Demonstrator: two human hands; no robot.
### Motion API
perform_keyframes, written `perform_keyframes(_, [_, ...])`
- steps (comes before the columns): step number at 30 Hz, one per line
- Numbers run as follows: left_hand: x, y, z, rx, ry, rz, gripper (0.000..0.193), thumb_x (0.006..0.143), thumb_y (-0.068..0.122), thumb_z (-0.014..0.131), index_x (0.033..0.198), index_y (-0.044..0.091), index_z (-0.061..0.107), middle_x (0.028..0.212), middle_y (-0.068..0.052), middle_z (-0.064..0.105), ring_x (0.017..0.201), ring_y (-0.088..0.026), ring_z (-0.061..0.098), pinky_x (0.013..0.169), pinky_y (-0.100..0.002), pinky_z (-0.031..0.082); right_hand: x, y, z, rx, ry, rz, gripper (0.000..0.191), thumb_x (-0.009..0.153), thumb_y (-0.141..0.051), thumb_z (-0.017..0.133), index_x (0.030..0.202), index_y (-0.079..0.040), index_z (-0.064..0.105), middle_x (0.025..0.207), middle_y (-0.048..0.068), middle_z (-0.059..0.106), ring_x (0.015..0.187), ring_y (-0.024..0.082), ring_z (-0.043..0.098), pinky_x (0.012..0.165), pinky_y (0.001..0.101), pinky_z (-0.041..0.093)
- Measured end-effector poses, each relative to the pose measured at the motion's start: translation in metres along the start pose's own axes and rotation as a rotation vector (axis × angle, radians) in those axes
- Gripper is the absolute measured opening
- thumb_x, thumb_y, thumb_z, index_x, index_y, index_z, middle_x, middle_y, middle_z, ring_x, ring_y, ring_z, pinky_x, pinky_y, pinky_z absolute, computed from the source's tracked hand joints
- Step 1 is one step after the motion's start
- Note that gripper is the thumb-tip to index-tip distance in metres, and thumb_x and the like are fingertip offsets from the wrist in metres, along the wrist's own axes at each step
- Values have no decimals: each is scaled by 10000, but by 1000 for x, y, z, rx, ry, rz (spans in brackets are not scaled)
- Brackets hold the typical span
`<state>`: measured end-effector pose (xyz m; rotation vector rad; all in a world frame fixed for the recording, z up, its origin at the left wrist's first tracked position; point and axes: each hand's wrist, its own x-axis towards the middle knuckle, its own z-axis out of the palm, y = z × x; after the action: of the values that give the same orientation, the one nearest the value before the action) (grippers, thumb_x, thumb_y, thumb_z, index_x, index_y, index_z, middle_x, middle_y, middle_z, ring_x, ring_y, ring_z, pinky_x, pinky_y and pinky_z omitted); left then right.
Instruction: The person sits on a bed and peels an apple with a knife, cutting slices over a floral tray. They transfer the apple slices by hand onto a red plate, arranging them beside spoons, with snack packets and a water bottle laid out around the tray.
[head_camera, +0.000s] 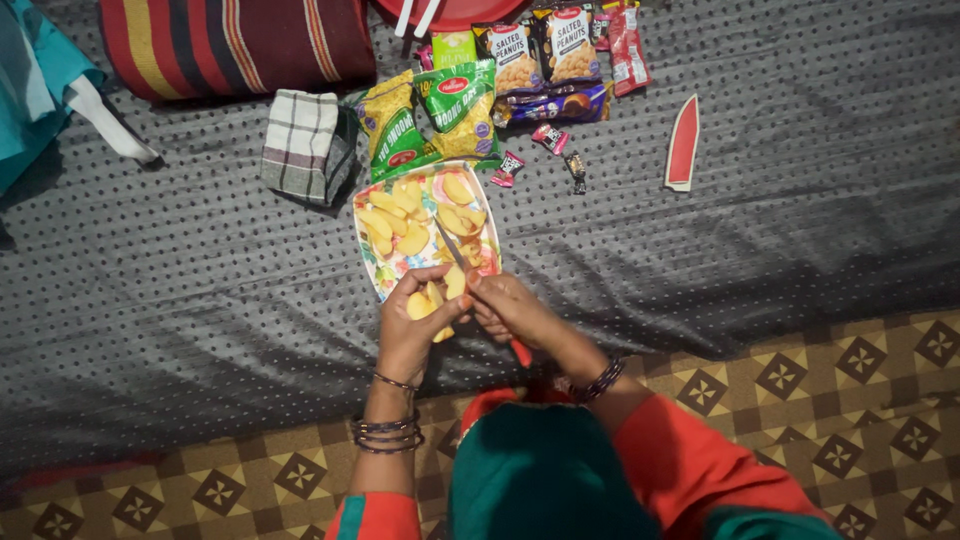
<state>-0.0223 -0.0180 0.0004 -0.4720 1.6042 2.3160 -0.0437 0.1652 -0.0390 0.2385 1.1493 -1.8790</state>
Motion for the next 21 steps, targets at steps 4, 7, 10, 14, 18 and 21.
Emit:
perform_keyframes(4, [1,-6,-3,-34,60,-21,394,840,-10,792,1201,-17,634,1050,-95,704,865,-146,704,733,-286,624,0,5,3,-150,-28,-172,479,1054,-490,479,941,-47,621,643,-90,409,506,35,342,444,223,279])
perform_keyframes(7, [3,-7,-6,-56,50,-2,389,840,-6,791,1193,-15,627,1054,-97,708,871,-144,707,736,-287,627,1,10,3,-194,-9,-238,475,1086,-458,470,945,-35,633,656,-87,407,534,41,352,478,227,301])
perform_keyframes(10, [2,-7,-7,-71,59,-4,386,842,-9,794,1189,-18,625,1043,-101,705,868,-150,708,743,-286,625,5,14,3,-308,46,-287,499,1100,-448,453,928,-25,653,651,-77,445,542,50,397,493,239,341])
perform_keyframes(14, [1,-9,-4,-113,86,18,384,835,-14,797,1177,-15,623,1032,-60,665,873,-142,710,763,-283,631,8,20,4,-420,119,-353,531,1109,-451,434,891,-26,666,614,-65,468,522,52,423,478,237,357])
perform_keyframes(18, [3,-12,-3,-106,116,-18,391,827,-13,796,1179,1,628,1009,-82,693,834,-142,702,742,-252,605,5,24,4,-244,65,-258,458,1088,-437,454,911,-45,610,650,-75,446,518,49,385,454,236,329])
perform_keyframes(21, [6,-16,0,-104,134,70,401,841,-42,827,1184,-23,618,1058,-52,621,878,-130,680,775,-241,581,8,26,9,-124,85,-234,424,1074,-427,465,922,-55,600,634,-70,444,506,42,371,442,225,307])
